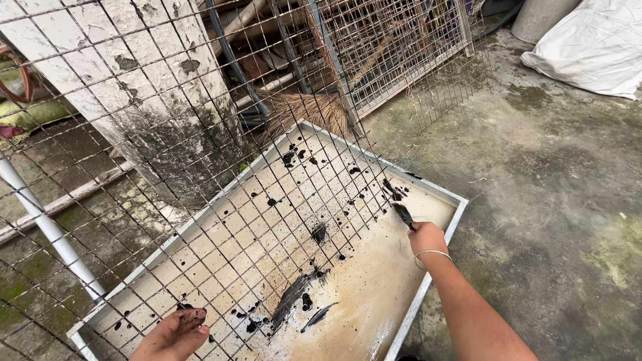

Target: The person paints a metal grate with black paint using a brush, frequently dipping the brush into a small container of paint.

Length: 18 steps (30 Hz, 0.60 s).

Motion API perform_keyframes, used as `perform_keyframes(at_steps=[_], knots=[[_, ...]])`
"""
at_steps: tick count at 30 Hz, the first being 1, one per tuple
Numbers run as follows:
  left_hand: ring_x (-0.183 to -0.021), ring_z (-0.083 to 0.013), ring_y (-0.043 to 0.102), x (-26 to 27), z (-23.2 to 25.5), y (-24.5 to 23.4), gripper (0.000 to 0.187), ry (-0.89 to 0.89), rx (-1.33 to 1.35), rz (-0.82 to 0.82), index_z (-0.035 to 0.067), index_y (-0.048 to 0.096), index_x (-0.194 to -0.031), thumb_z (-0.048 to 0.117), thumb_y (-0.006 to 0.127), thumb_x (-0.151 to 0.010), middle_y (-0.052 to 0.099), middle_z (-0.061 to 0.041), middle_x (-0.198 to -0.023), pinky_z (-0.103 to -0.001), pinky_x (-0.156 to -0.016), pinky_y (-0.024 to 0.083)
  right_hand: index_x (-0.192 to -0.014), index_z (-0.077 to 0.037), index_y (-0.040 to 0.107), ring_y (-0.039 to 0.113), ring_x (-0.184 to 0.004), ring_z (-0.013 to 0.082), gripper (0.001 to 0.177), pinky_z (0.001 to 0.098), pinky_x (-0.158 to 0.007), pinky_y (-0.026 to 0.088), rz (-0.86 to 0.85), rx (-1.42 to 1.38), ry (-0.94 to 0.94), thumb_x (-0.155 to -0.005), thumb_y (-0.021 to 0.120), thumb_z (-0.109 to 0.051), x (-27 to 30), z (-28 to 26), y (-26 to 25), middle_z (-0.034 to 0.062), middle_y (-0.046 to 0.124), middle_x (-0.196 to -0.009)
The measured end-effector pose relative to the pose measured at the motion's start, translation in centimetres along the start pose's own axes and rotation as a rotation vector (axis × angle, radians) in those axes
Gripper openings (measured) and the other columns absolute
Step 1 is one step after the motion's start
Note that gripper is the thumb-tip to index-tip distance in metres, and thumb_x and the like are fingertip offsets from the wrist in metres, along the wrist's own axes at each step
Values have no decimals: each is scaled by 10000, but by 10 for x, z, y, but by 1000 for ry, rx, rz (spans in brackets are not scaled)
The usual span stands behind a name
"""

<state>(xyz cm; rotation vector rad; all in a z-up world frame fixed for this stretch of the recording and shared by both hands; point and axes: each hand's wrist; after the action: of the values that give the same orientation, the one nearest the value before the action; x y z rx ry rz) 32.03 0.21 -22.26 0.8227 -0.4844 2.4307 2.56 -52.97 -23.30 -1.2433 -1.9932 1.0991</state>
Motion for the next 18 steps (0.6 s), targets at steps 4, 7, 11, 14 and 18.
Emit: perform_keyframes(at_steps=[4, 7, 11, 14, 18], knots=[[-1256, -237, 624, -10, 1, 2, 470, 43, 101, 27, -64, 569, -1296, 21, 736, -865, 692, -185, -1252, -436, -1102, 490, -1200, -141, 744, 709, -861, 403, 322, 463, -813, 542, -117, 82, -121, -889, 697, -214, 32, -22, -10, 228, 724, -930], [-1259, -245, 619, -6, 1, -1, 473, -11, 163, 8, -68, 569, -1309, 2, 720, -867, 678, -185, -1249, -435, -1085, 462, -1222, -147, 731, 745, -837, 391, 332, 440, -809, 568, -131, -31, -17, -902, 687, -225, 27, -24, -19, 227, 736, -927], [-1256, -238, 629, 21, 15, 12, 431, -20, 51, -33, -66, 599, -1314, 53, 716, -917, 696, -166, -1239, -404, -1117, 466, -1202, -124, 748, 719, -847, 399, 322, 437, -814, 561, -56, -10, -87, -900, 703, -225, 6, -20, 7, 230, 734, -937], [-1261, -239, 625, 27, 21, 11, 426, -56, 43, -70, -49, 583, -1321, 49, 689, -920, 693, -164, -1242, -417, -1135, 478, -1198, -121, 753, 708, -820, 392, 343, 435, -796, 552, -53, -67, -179, -869, 726, -216, 47, -13, 33, 237, 727, -916], [-1253, -250, 631, 26, 23, 8, 443, 13, 124, -87, -55, 581, -1313, 13, 679, -886, 677, -175, -1244, -434, -1098, 445, -1205, -149, 753, 737, -690, 310, 355, 400, -732, 572, -135, -184, -34, -864, 731, -246, 62, -14, 14, 195, 736, -849]])
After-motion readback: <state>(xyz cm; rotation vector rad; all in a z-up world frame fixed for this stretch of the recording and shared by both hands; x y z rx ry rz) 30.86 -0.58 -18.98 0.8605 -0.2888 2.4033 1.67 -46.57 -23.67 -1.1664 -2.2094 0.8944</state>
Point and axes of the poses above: each hand's wrist, its own x-axis away from the middle knuckle, its own y-axis out of the palm, z = x × y
